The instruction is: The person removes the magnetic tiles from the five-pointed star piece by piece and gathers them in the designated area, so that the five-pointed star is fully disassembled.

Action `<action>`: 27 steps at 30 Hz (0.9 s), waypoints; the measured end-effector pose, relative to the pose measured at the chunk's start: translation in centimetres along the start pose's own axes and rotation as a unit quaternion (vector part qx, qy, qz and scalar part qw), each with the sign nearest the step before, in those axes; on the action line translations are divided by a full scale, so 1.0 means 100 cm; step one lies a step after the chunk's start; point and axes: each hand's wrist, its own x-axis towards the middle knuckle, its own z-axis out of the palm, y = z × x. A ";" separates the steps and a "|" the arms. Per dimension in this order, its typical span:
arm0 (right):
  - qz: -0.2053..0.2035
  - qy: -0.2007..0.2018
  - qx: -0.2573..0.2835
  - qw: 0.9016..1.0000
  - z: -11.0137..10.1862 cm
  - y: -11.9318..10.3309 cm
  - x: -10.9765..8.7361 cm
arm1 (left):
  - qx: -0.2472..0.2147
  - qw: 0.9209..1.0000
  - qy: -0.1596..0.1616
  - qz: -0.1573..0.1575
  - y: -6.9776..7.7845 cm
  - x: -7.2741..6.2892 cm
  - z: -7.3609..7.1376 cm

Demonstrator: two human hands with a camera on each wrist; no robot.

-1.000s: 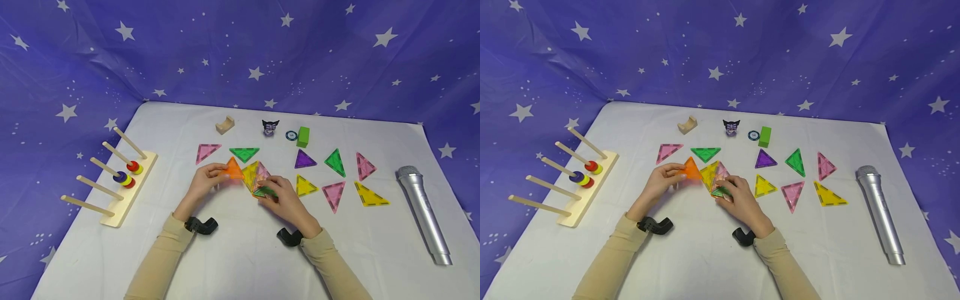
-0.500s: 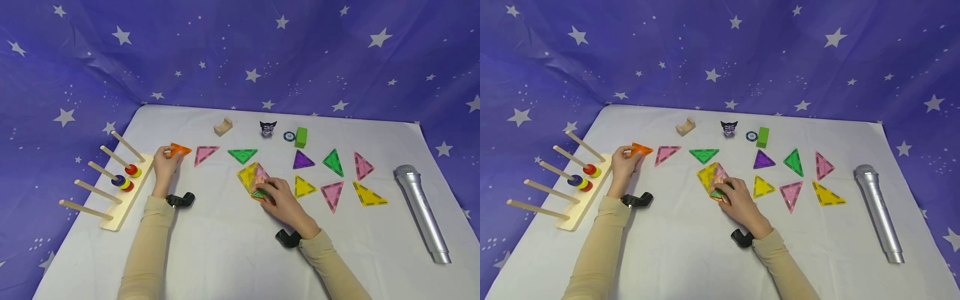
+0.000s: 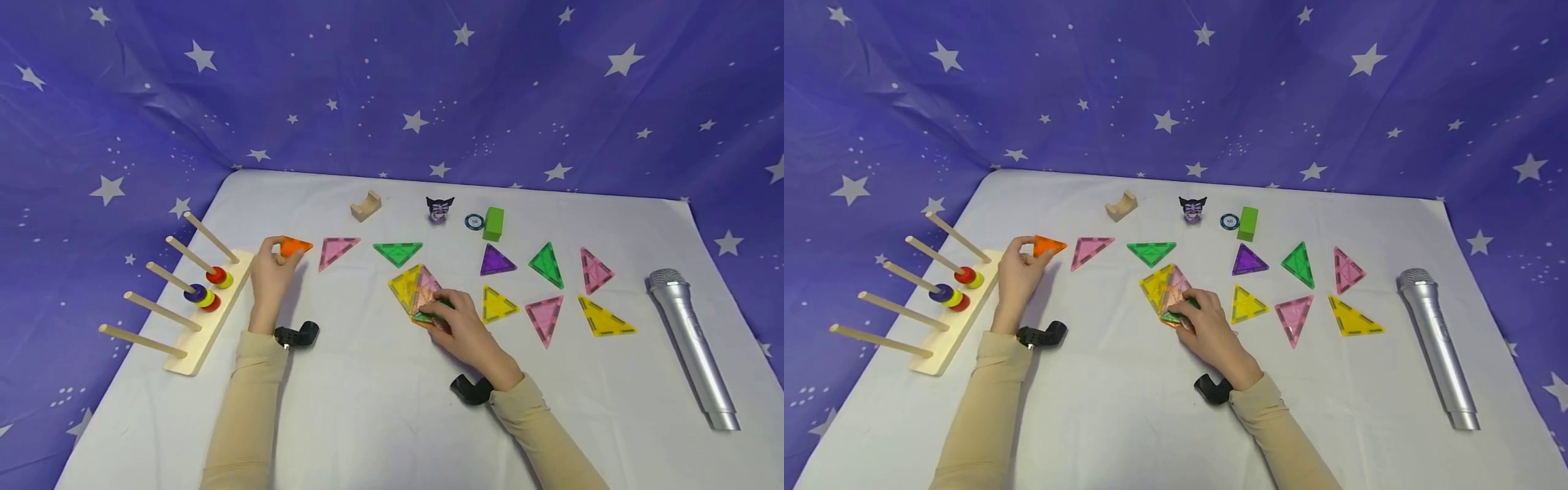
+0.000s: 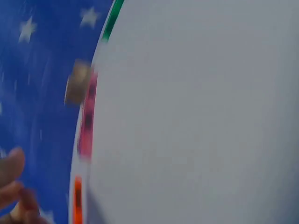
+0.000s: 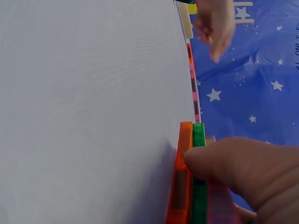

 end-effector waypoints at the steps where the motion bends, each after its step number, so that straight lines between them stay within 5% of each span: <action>1: 0.000 0.002 0.001 1.000 0.000 0.000 0.000 | -0.011 0.999 -0.025 0.037 0.007 -0.003 0.006; 3: 0.001 0.004 0.002 1.000 0.000 0.000 0.000 | -0.020 0.988 -0.105 0.111 0.023 -0.010 0.021; 6: 0.003 0.001 0.000 1.000 0.001 0.001 0.001 | -0.023 0.948 -0.247 0.201 0.045 -0.020 0.043; 9: 0.002 -0.007 -0.004 1.000 0.004 0.001 0.002 | -0.011 0.904 -0.350 0.245 0.059 -0.025 0.061; 11: 0.005 -0.013 -0.005 1.000 0.004 0.000 0.002 | -0.007 0.888 -0.385 0.251 0.064 -0.025 0.070; 15: 0.018 -0.025 -0.002 1.000 0.003 0.000 0.001 | -0.023 0.874 -0.421 0.240 0.067 -0.021 0.079; 20: 0.019 -0.033 -0.004 0.999 0.000 0.000 0.000 | -0.104 0.856 -0.463 0.203 0.061 -0.020 0.084; 27: 0.021 -0.034 -0.002 0.999 -0.001 0.001 0.000 | -0.180 0.852 -0.461 0.173 0.053 -0.024 0.089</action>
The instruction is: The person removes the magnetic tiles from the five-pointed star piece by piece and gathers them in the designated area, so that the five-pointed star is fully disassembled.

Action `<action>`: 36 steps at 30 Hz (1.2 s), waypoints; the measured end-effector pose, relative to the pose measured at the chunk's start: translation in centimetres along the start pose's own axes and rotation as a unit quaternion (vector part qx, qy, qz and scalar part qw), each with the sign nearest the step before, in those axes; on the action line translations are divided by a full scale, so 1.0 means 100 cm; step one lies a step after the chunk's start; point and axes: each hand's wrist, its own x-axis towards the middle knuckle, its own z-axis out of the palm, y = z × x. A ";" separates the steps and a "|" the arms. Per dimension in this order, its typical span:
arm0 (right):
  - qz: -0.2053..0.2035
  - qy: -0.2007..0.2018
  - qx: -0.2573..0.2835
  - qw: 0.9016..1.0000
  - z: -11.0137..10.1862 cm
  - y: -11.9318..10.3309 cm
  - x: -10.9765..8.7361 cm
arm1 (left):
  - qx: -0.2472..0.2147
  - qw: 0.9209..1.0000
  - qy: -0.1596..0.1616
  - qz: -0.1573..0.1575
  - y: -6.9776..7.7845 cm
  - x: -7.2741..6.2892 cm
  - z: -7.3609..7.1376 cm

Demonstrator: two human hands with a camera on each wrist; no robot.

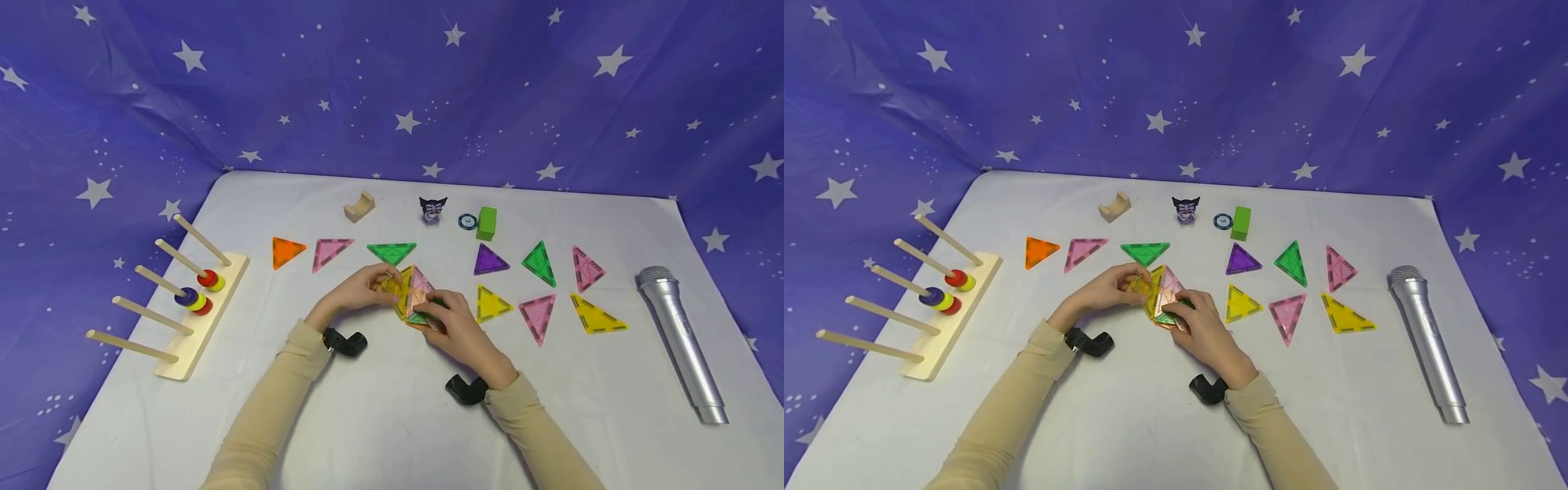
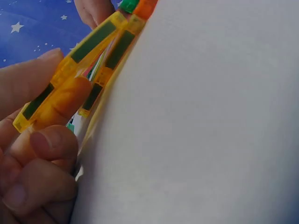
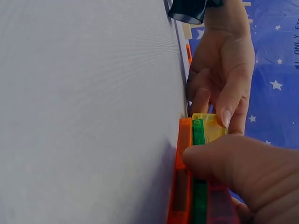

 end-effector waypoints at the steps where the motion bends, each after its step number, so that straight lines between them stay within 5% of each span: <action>1: -0.001 0.000 0.001 1.000 0.000 0.000 0.000 | -0.010 1.000 0.000 -0.001 0.000 -0.001 0.000; 10: -0.008 -0.002 0.004 1.000 0.000 0.000 0.000 | -0.090 0.996 0.009 -0.007 0.020 -0.020 0.001; 17: -0.015 -0.009 -0.020 1.000 0.001 -0.002 0.001 | -0.153 0.988 0.024 -0.011 0.000 -0.029 0.000; 20: -0.019 -0.005 -0.028 0.999 0.000 -0.003 0.001 | -0.114 0.992 0.043 -0.015 -0.001 -0.037 -0.006; 24: -0.024 0.000 -0.027 0.999 0.000 -0.002 0.000 | 0.029 0.997 0.063 -0.035 0.002 -0.051 -0.015; 27: -0.023 0.001 -0.024 0.999 0.000 -0.001 0.000 | 0.122 0.989 0.068 -0.058 0.004 -0.060 -0.020; 33: -0.018 -0.002 -0.018 1.000 0.001 0.000 0.001 | 0.252 0.956 0.096 -0.117 0.025 -0.065 -0.024; 36: -0.017 -0.001 -0.016 1.000 0.002 -0.001 0.001 | 0.259 0.956 0.097 -0.099 0.036 -0.054 -0.022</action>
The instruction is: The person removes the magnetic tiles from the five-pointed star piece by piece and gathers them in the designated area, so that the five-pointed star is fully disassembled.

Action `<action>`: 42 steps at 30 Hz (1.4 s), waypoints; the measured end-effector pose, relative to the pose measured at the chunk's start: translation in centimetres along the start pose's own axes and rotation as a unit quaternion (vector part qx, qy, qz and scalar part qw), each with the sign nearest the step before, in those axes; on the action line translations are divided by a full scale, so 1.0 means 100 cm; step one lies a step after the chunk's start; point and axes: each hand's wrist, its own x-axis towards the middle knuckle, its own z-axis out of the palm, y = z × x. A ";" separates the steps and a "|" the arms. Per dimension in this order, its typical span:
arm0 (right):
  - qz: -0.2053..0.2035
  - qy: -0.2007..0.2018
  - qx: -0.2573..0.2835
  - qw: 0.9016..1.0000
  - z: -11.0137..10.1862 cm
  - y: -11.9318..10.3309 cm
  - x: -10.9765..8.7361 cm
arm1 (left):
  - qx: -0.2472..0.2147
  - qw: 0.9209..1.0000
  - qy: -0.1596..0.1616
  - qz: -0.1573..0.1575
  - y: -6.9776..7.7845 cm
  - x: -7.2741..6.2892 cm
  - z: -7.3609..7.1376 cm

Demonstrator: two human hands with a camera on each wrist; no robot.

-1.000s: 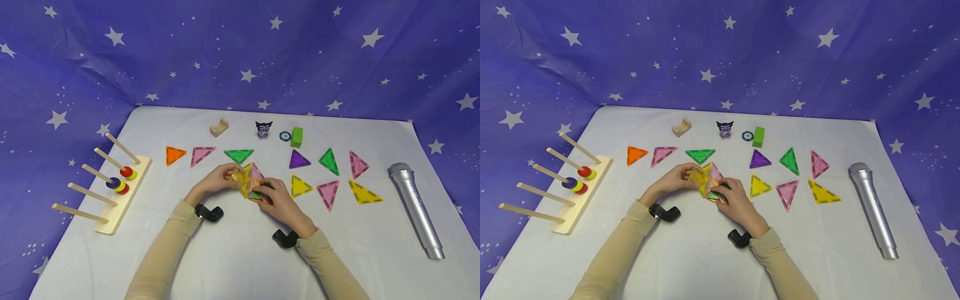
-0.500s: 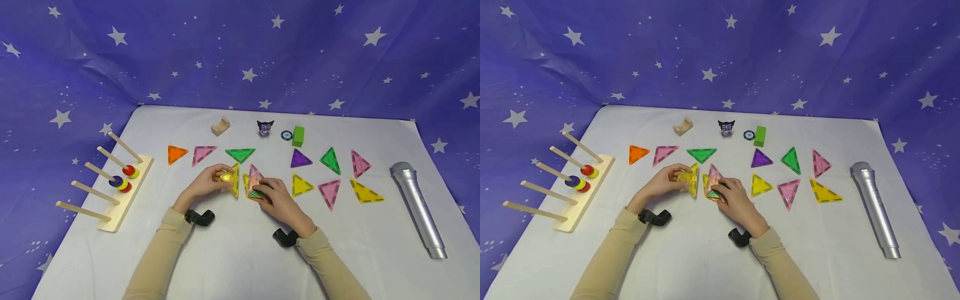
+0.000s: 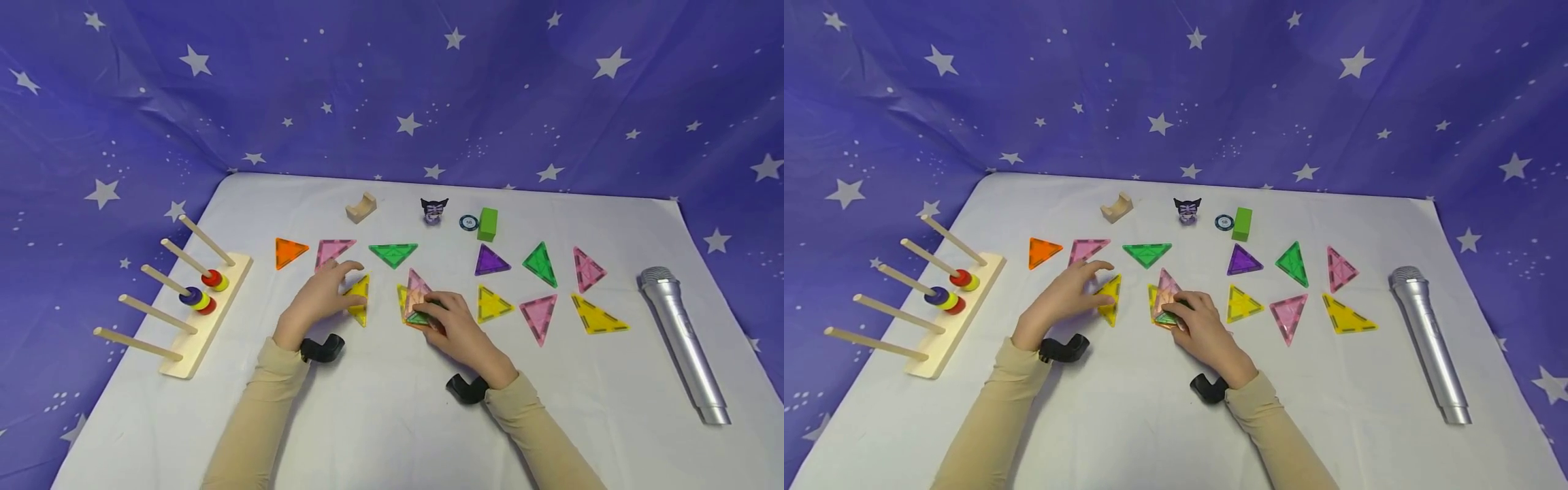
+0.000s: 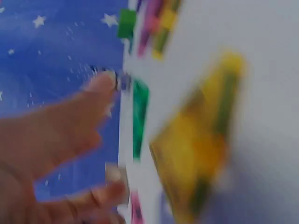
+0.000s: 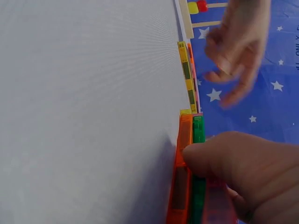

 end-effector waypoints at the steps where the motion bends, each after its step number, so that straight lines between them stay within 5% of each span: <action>1: 0.000 0.001 0.000 1.000 0.000 0.000 0.000 | -0.005 1.000 -0.002 0.015 0.004 0.005 0.001; 8: 0.002 0.014 -0.004 1.000 0.000 0.000 -0.001 | -0.076 0.985 -0.088 0.128 0.016 0.052 0.026; 12: -0.003 0.022 0.002 1.000 0.000 0.000 -0.002 | -0.105 0.975 -0.134 0.141 0.015 0.068 0.034; 17: -0.016 0.029 0.008 0.999 0.000 0.003 -0.003 | -0.158 0.967 -0.163 0.116 0.012 0.076 0.038; 26: -0.008 0.015 0.018 1.000 -0.001 0.002 -0.001 | -0.188 0.961 -0.162 0.119 0.010 0.082 0.042; 32: -0.012 0.010 0.022 1.000 0.001 0.002 -0.001 | -0.230 0.957 -0.159 0.079 0.006 0.077 0.043; 42: 0.000 0.008 0.029 1.000 -0.003 0.003 -0.001 | -0.302 0.946 -0.105 0.054 0.007 0.063 0.033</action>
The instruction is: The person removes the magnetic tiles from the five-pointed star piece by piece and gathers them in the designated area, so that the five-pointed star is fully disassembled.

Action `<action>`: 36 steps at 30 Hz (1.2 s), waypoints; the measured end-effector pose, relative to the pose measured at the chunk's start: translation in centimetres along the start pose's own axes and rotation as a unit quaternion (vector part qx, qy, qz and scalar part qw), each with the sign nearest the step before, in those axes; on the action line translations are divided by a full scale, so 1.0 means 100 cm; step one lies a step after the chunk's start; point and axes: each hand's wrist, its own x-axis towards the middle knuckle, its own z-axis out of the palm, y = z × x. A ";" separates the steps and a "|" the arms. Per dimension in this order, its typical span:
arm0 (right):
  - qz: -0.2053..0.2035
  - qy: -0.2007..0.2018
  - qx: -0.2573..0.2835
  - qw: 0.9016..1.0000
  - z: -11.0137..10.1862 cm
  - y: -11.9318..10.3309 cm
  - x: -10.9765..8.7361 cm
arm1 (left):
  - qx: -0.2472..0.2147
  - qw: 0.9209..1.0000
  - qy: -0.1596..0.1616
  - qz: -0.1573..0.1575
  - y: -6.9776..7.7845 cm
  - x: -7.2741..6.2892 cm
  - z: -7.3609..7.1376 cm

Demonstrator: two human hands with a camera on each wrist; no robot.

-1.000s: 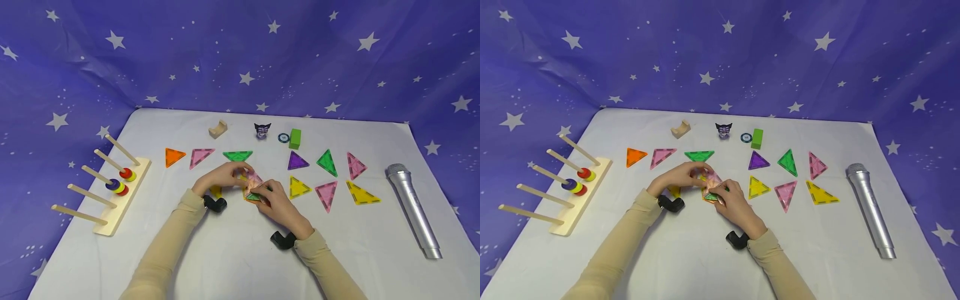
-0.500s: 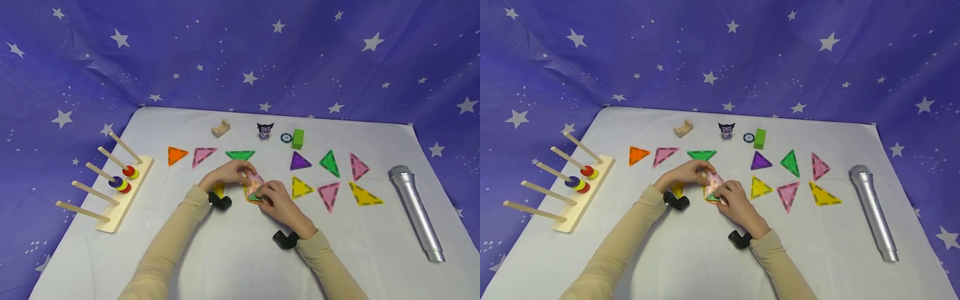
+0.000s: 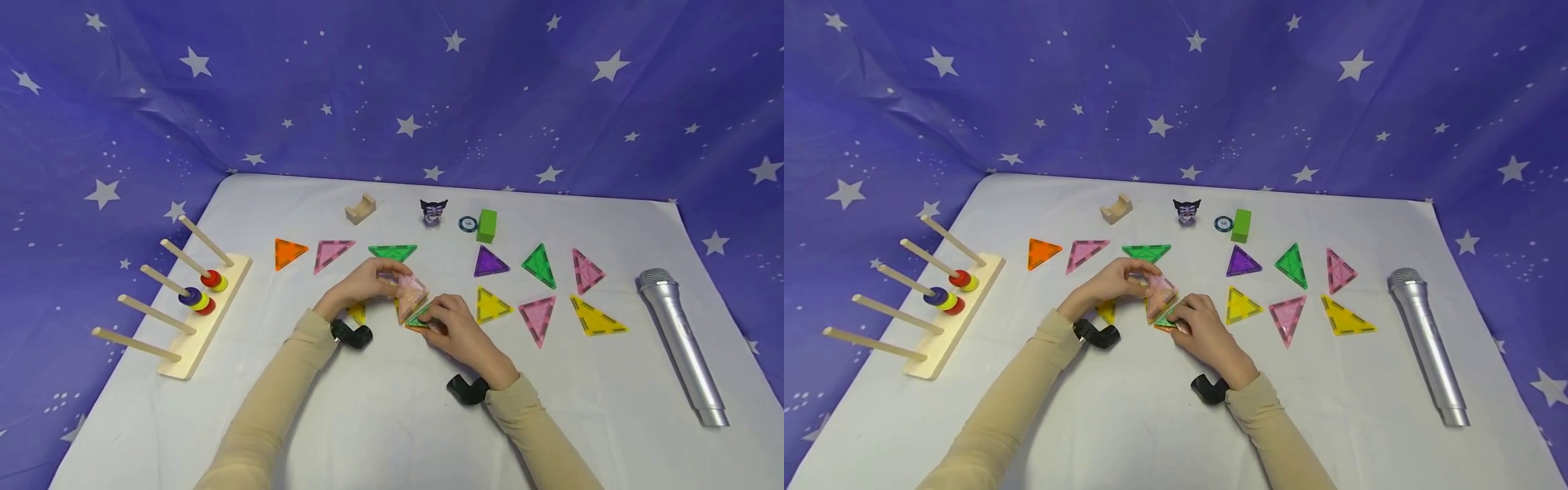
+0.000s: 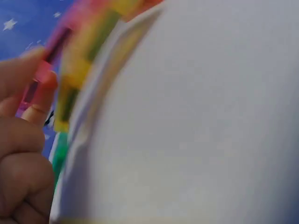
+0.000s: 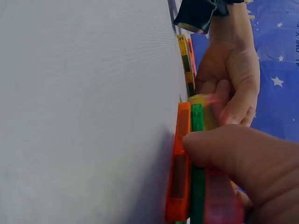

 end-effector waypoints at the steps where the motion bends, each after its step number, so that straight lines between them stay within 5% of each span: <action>1: 0.000 0.001 0.000 1.000 0.000 -0.001 0.000 | -0.007 1.000 0.008 0.005 0.005 -0.005 -0.003; 8: 0.005 -0.009 -0.001 1.000 -0.005 0.000 -0.002 | 0.018 0.998 0.059 0.017 0.030 -0.056 -0.029; 13: 0.050 -0.061 0.034 0.996 -0.014 0.003 -0.005 | 0.000 0.995 0.098 -0.005 0.013 -0.088 -0.044; 18: 0.067 -0.090 0.054 0.992 -0.018 0.003 -0.007 | -0.066 0.993 0.099 -0.001 -0.019 -0.104 -0.049; 23: 0.063 -0.078 0.054 0.994 -0.017 0.002 -0.006 | -0.093 0.993 0.068 0.033 -0.025 -0.098 -0.038; 30: 0.062 -0.068 0.053 0.994 -0.015 0.004 -0.007 | -0.053 0.998 0.028 0.033 -0.010 -0.067 -0.012; 36: 0.061 -0.071 0.054 0.994 -0.014 0.005 -0.007 | -0.071 0.996 0.006 0.044 -0.008 -0.042 0.008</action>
